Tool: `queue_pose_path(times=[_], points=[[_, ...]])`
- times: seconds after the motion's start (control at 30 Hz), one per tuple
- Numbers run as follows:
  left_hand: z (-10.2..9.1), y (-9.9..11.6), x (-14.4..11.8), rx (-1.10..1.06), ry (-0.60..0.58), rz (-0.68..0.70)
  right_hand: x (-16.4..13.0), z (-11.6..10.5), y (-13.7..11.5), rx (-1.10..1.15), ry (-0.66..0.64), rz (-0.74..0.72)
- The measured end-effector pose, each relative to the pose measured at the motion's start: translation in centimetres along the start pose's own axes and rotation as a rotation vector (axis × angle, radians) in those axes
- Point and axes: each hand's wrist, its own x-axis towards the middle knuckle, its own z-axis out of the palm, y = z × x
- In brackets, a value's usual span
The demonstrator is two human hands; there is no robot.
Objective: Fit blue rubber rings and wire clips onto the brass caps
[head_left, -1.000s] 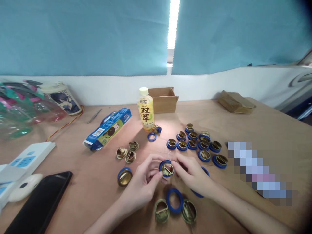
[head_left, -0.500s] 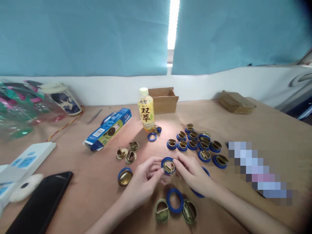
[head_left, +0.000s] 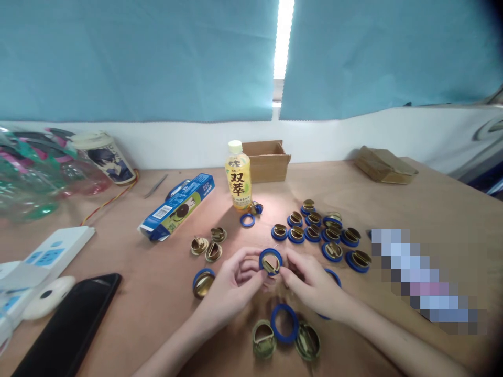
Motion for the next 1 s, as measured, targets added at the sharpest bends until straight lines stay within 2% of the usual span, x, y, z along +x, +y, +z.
queue_pose_path(times=[0.13,0.67,1.0], points=[[0.18,0.15,-0.02,0.008,0.014,0.024,-0.03,0.01,-0.13,-0.017,-0.019,0.019],[0.06,0.09,-0.37,0.010,-0.077,0.064,-0.16,-0.35,-0.53,0.021,0.000,0.011],[-0.02,-0.24,-0.36,0.002,-0.065,0.045,-0.22,-0.29,-0.35,-0.026,0.017,0.004]])
